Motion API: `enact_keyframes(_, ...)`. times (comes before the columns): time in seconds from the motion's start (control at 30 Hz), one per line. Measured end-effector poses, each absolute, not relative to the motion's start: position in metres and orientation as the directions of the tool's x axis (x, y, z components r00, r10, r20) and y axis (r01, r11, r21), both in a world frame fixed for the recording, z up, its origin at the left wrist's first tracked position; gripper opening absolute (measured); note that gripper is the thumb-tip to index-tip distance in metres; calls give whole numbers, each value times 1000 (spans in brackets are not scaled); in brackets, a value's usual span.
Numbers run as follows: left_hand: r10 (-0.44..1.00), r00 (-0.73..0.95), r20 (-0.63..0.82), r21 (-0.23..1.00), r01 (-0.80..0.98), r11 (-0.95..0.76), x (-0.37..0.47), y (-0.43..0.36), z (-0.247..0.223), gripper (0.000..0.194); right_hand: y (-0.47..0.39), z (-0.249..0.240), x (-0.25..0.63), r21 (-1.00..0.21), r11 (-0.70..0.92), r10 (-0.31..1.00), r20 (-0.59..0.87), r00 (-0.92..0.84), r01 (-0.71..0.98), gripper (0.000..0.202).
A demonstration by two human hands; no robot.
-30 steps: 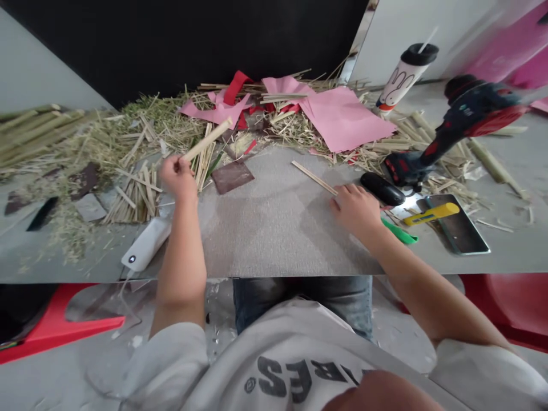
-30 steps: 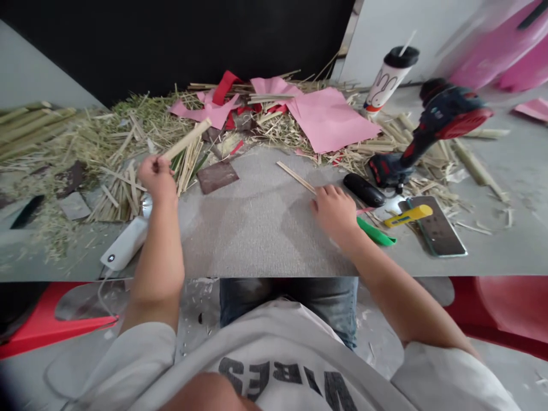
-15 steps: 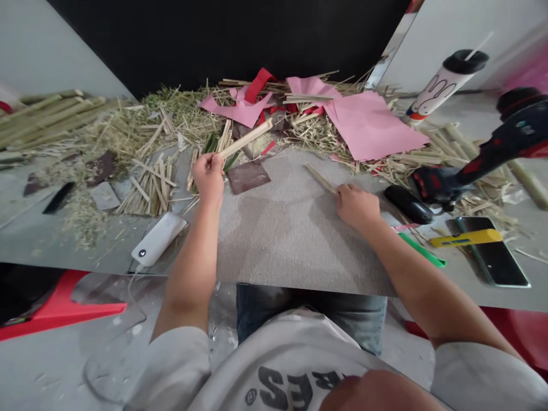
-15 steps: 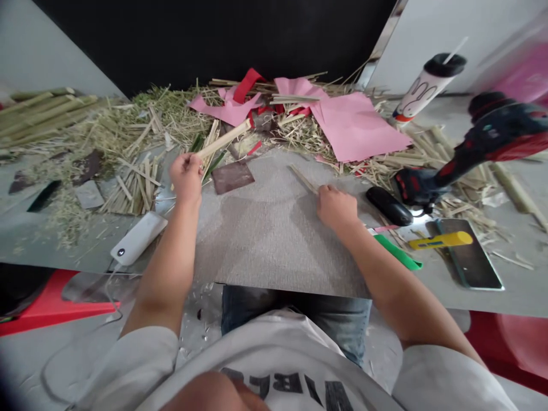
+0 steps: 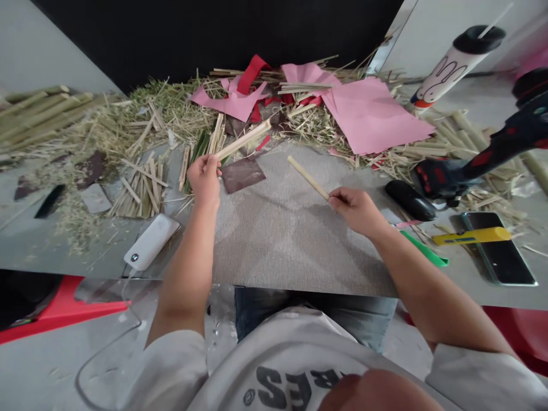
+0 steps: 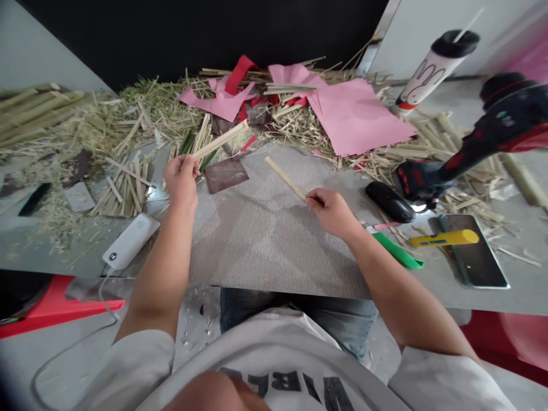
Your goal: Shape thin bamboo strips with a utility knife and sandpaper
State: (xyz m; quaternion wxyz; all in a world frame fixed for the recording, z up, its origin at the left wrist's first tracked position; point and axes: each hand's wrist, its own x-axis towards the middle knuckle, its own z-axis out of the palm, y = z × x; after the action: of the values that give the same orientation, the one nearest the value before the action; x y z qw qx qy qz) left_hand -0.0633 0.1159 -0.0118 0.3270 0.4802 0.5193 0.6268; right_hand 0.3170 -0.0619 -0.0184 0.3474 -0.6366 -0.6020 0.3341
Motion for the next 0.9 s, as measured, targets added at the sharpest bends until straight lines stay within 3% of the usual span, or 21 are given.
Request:
enact_keyframes(0.3, 913, -335, 233, 972, 94, -214, -57, 110, -7, 21, -72, -8, 313, -921, -85, 995, -97, -12, 381, 33)
enact_keyframes(0.47, 923, -307, 232, 972, 110, -208, -55, 107, -8, 23, -77, 4, 305, -971, -178, 974, -197, -114, 157, 39)
enact_keyframes(0.63, 925, -311, 217, 976, 64, -207, -54, 107, -7, 19, -84, 20, 292, -936, -338, 906, -295, -303, -98, 27)
enact_keyframes(0.8, 941, -288, 178, 984, 31, -176, -35, 92, -7, 14, -86, 18, 282, -891, -418, 866, -332, -373, -177, 27)
enact_keyframes(0.9, 965, -178, 194, 981, 52, -188, -15, 74, -11, 9, -87, 10, 278, -892, -411, 880, -334, -339, -189, 28)
